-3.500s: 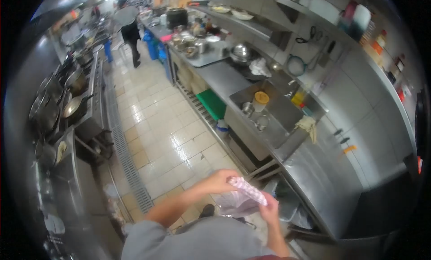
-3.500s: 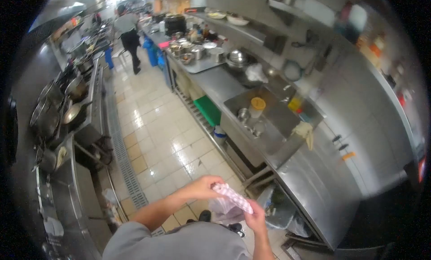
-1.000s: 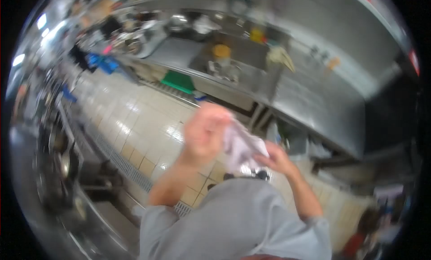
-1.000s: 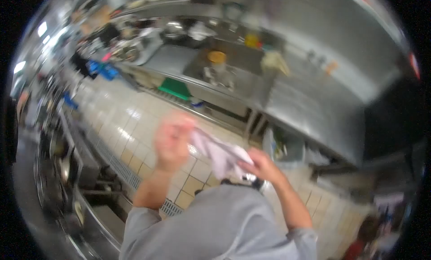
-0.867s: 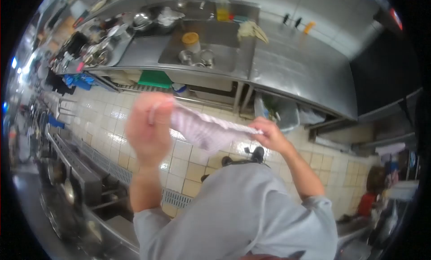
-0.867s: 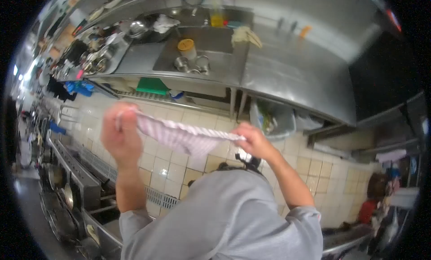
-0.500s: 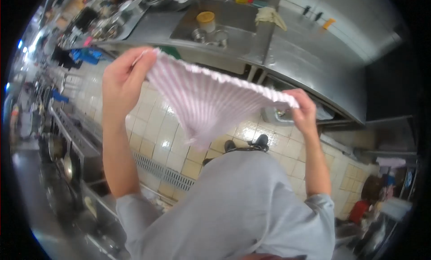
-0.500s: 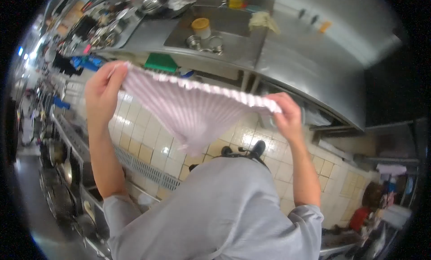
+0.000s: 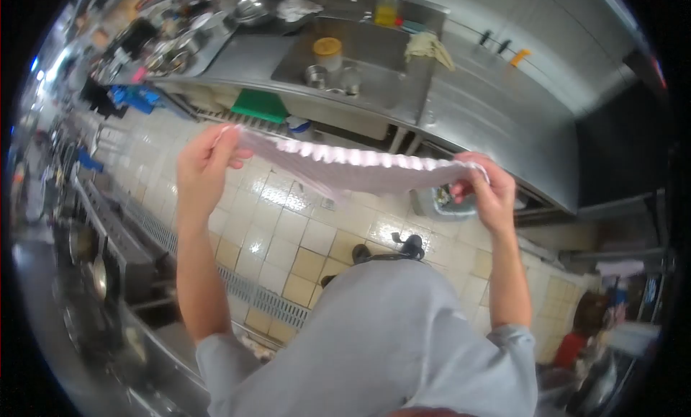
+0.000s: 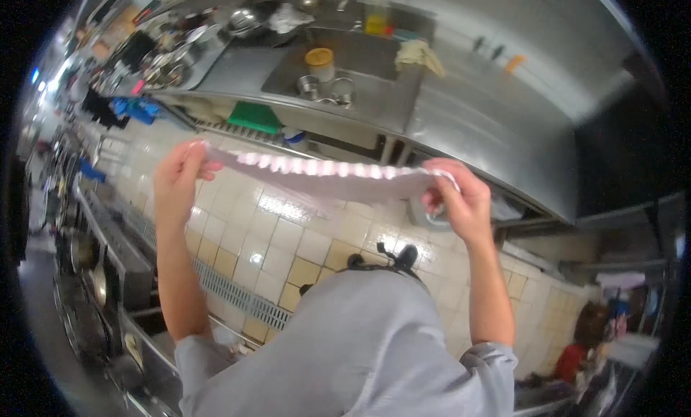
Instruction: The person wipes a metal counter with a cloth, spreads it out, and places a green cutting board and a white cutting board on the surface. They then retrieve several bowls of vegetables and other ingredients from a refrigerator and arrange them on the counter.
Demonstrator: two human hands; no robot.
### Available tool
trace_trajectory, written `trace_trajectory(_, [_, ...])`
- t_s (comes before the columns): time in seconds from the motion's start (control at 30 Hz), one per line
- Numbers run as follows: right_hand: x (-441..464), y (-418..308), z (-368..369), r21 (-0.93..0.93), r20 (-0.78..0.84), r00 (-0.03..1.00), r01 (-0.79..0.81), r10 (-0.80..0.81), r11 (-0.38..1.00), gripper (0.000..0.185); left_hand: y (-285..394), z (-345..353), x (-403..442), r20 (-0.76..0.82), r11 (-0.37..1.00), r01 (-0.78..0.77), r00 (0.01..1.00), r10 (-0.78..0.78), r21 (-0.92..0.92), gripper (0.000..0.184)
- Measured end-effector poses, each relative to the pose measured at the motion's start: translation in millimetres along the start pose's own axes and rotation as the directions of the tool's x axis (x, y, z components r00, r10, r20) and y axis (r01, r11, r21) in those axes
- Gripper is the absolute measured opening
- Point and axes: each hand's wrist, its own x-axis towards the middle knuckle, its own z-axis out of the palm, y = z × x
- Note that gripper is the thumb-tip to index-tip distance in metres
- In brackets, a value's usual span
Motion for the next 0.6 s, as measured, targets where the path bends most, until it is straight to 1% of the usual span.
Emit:
trace_trajectory(0.03, [-0.8,-3.5,-1.2,-0.013,-0.037,0.999,-0.008,0.008,1.000,0.022,-0.8,2.4,1.5,0.037,1.000,-0.004,0.999,0.004,-0.013,0.024])
trace_trajectory(0.1, [0.5,-10.3,-7.0,-0.006,-0.032,0.999,-0.021,0.021,1.000,0.025,5.7,7.7,8.4,-0.002,0.999,-0.033,0.999,0.033,0.001,0.026])
trace_trajectory(0.13, [0.0,-12.5,-13.4,-0.017,-0.034,0.999,0.001,-0.002,1.000,0.026,12.2,10.4,12.4,0.028,0.999,-0.038,0.999,0.038,-0.011,0.026])
trace_trajectory(0.17, [1.4,-17.0,-19.6,-0.028,-0.063,0.998,-0.001,-0.001,1.000,0.026,21.9,13.4,17.8,0.023,0.999,-0.051,0.998,0.051,-0.019,0.026])
trace_trajectory(0.2, [-5.7,-25.7,-21.7,-0.022,-0.080,0.995,0.056,-0.057,0.998,0.024,30.5,12.0,17.7,0.021,0.997,-0.065,0.998,0.065,-0.030,0.026])
trace_trajectory(0.23, [-7.3,-34.9,-27.3,-0.016,-0.099,0.989,0.109,-0.110,0.994,0.021,42.1,13.6,23.6,0.054,0.997,-0.068,0.996,0.070,-0.042,0.026])
trace_trajectory(0.27, [-6.3,-47.9,-34.0,-0.031,-0.130,0.980,0.149,-0.152,0.988,0.022,56.0,15.7,32.5,0.104,0.991,-0.115,0.987,0.122,-0.075,0.026])
trace_trajectory(0.3, [-5.4,-60.2,-43.5,-0.043,-0.162,0.976,0.142,-0.148,0.989,0.022,68.2,18.4,43.6,0.149,0.981,-0.159,0.973,0.175,-0.109,0.026])
trace_trajectory(0.37, [-5.5,-82.5,-62.5,-0.113,-0.167,0.927,0.321,-0.337,0.940,0.021,84.2,20.4,71.1,0.148,0.957,-0.258,0.949,0.277,-0.136,0.027])
trace_trajectory(0.4, [-6.1,-93.9,-72.8,-0.120,-0.166,0.905,0.376,-0.392,0.919,0.022,102.1,26.3,81.0,0.218,0.933,-0.311,0.912,0.346,-0.182,0.029])
trace_trajectory(0.43, [-7.3,-105.6,-84.1,-0.131,-0.164,0.878,0.433,-0.450,0.892,0.023,115.4,26.9,96.1,0.277,0.917,-0.321,0.882,0.381,-0.239,0.035])
trace_trajectory(0.5, [-12.3,-125.7,-106.7,-0.161,-0.192,0.836,0.490,-0.514,0.857,0.028,137.2,31.9,130.3,0.274,0.907,-0.305,0.882,0.384,-0.289,0.042])
trace_trajectory(0.53, [-13.2,-135.7,-117.3,-0.172,-0.199,0.797,0.544,-0.570,0.821,0.029,151.4,45.5,145.3,0.300,0.902,-0.308,0.868,0.396,-0.301,0.042])
trace_trajectory(0.57, [-19.2,-141.2,-144.5,-0.301,-0.087,0.787,0.564,-0.611,0.769,0.034,166.9,63.8,160.1,0.380,0.821,-0.487,0.729,0.570,-0.298,0.043])
trace_trajectory(0.6, [-23.6,-146.9,-157.2,-0.262,-0.115,0.776,0.579,-0.620,0.772,0.034,182.1,83.0,175.5,0.450,0.701,-0.640,0.549,0.704,-0.315,0.045])
